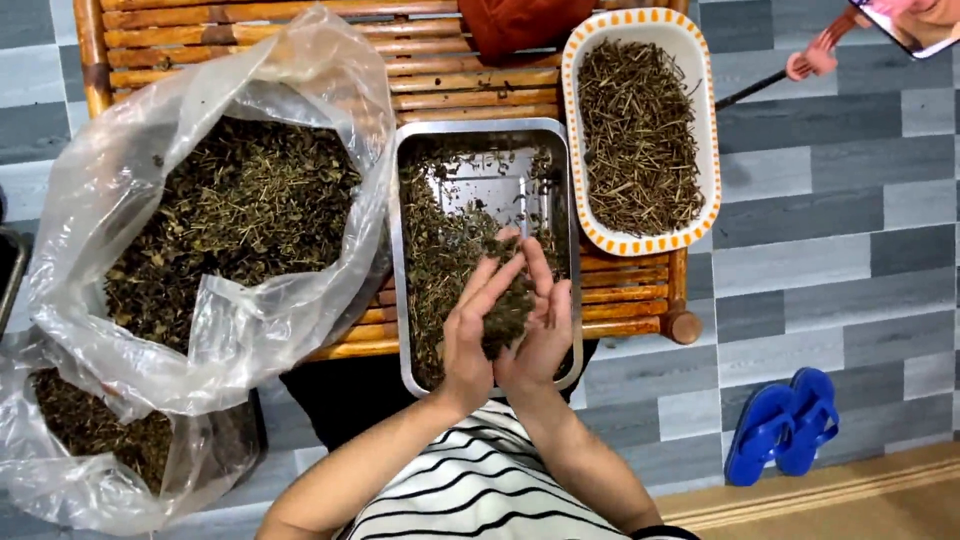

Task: Sorting dried tea leaves by hand to remove stems and debris.

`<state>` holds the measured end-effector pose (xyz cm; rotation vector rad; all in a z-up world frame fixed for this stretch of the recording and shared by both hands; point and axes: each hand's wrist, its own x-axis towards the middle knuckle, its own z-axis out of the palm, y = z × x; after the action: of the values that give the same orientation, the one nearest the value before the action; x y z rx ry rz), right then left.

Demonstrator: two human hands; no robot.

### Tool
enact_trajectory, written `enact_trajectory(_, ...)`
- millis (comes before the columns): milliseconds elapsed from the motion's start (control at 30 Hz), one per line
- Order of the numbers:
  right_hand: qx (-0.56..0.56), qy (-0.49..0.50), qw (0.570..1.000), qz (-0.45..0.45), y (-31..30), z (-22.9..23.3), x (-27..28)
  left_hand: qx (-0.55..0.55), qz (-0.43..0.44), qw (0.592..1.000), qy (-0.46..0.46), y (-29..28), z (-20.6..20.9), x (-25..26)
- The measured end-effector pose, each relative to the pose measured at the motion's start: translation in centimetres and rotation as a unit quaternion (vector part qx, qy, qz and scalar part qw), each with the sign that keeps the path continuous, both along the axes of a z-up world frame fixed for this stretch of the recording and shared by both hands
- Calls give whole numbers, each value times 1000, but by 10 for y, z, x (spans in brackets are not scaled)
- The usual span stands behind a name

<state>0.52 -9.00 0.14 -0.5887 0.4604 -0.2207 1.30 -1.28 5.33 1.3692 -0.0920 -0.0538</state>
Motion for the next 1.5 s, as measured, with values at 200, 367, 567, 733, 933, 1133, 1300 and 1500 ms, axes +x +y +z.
enact_trajectory(200,172,26,985,9,0,5,6,-27,36,998,-48,-7,13,3)
enact_trajectory(367,176,-42,983,8,-4,14,10,-104,77,991,-24,-11,21,7)
enact_trajectory(567,46,-165,985,27,-3,18,15,-318,110,924,184,-12,12,16)
enact_trajectory(733,-78,-186,978,47,-8,25,17,-506,149,750,399,-9,-2,18)
enact_trajectory(933,-219,-184,958,-30,-2,40,18,-544,86,764,337,-6,-8,16)
enact_trajectory(1133,-191,-107,974,-54,1,25,10,-581,31,774,249,-6,-5,14)
enact_trajectory(1300,48,-52,997,5,-8,8,2,-470,-8,872,133,-6,5,14)
enact_trajectory(1500,141,-30,990,2,-6,-5,-4,-278,-23,959,57,-2,29,19)
